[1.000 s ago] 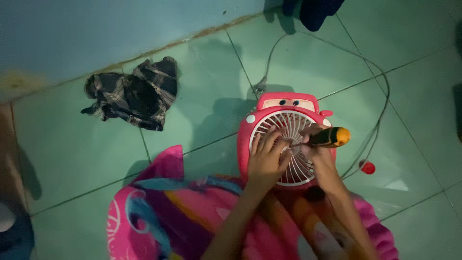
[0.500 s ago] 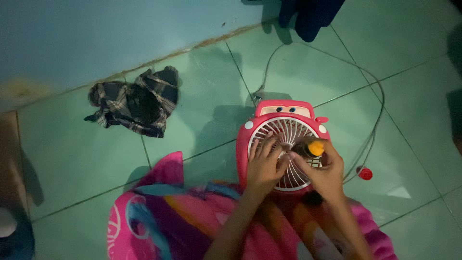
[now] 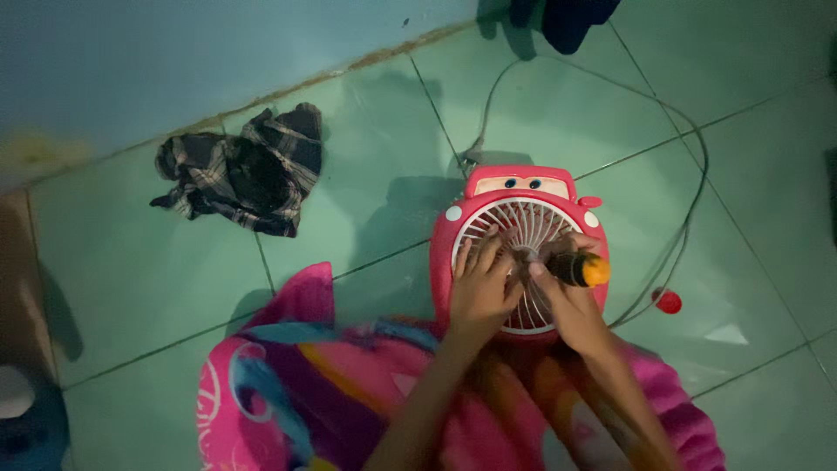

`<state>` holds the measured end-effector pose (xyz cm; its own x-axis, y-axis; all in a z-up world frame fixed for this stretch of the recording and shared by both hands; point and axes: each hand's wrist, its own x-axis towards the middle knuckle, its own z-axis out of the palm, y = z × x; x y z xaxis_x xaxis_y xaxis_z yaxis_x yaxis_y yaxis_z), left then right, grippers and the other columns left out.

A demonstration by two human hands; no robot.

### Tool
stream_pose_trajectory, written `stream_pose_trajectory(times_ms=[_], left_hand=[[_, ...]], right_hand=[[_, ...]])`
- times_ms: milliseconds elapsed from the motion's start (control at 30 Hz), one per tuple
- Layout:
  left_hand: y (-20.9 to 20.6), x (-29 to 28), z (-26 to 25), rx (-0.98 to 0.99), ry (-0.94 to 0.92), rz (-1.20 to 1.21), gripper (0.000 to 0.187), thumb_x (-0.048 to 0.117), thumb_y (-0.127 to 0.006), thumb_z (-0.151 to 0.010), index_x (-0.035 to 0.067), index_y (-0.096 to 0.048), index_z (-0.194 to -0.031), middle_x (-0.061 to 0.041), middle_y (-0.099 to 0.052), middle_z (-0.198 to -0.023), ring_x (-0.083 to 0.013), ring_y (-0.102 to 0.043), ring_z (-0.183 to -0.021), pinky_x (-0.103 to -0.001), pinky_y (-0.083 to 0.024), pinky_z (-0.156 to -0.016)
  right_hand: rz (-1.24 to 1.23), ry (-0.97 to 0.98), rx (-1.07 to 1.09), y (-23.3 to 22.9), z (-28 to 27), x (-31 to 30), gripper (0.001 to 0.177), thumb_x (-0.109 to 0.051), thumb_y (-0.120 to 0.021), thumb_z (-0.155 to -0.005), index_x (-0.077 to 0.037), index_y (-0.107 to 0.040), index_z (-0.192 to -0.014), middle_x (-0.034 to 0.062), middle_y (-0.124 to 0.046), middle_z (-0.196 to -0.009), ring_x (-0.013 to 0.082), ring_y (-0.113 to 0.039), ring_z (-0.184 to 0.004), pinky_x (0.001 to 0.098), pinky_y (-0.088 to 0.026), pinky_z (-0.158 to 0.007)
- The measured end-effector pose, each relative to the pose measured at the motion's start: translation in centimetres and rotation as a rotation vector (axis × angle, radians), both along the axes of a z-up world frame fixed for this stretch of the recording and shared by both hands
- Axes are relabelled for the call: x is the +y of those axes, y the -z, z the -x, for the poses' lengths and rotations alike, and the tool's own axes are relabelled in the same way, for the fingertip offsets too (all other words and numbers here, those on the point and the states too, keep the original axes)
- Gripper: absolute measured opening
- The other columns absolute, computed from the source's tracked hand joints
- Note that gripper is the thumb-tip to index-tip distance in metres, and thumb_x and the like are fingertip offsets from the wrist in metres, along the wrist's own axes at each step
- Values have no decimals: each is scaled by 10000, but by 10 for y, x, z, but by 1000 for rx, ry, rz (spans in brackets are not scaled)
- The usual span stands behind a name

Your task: The person uses a screwdriver to loosen and remove the central cap from the front grille of a pink electric fan. They hold the fan steady with one hand while turning the screwdriver with the other, then remove the cap by hand.

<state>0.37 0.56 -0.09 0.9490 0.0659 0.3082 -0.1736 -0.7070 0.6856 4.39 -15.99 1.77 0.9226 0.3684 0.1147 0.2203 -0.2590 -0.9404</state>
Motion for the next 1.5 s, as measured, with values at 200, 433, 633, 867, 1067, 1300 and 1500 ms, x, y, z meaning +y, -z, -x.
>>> stream_pose_trajectory(times_ms=[200,433,633,867,1067,1300,1500], left_hand=[[2,-2,1,-45,-41,-16,365,200,-675,-857,51,-670,-1190,-132,-549,-1497,-313,-440,-1498,-541,-268,-1260],[-6,0,2,-35,-29,36,385,291,-698,-931,79,-681,-1252,-103,-534,-1497,-312,-429,-1471,-546,-253,-1231],[-11,0,2,-17,-33,-14,349,262,-681,-914,112,-684,-1229,-62,-541,-1531,-282,-429,-1501,-528,-260,-1255],[-9,-1,3,-12,-33,27,302,300,-658,-962,145,-693,-1218,-59,-553,-1510,-280,-427,-1499,-524,-261,-1254],[-6,-1,0,-8,-32,-34,394,343,-662,-945,100,-678,-1254,-97,-524,-1506,-300,-405,-1485,-538,-228,-1238],[-10,-2,1,8,-29,-4,345,327,-656,-973,112,-689,-1241,-50,-517,-1547,-267,-411,-1510,-511,-242,-1269],[-12,1,1,25,-15,-4,365,313,-671,-931,110,-687,-1235,-76,-530,-1497,-283,-418,-1489,-522,-235,-1242]], right_hand=[[-31,19,-56,-9,2,3,289,-186,-605,-1052,-1,-483,-1236,67,-424,-1173,178,-460,-1143,325,-366,-1056],[73,144,-341,-40,4,13,413,-161,-794,-875,13,-607,-1199,63,-642,-1100,165,-620,-997,305,-511,-873],[-195,133,54,-20,4,10,392,-200,-655,-960,-21,-608,-1306,27,-642,-1155,140,-606,-1088,312,-480,-992],[-229,93,29,15,-4,-5,347,-205,-597,-1032,-27,-549,-1325,30,-564,-1184,152,-529,-1167,360,-392,-1120],[-121,113,19,-17,3,-4,365,24,-771,-876,-18,-573,-1181,44,-607,-1095,131,-601,-953,289,-504,-837],[-73,-35,-120,-31,-2,-2,327,41,-613,-891,9,-602,-1216,44,-658,-1164,139,-631,-1076,305,-504,-975],[-301,78,150,-18,-13,0,380,-27,-627,-881,-72,-510,-1239,5,-548,-1114,106,-546,-1069,254,-447,-986]])
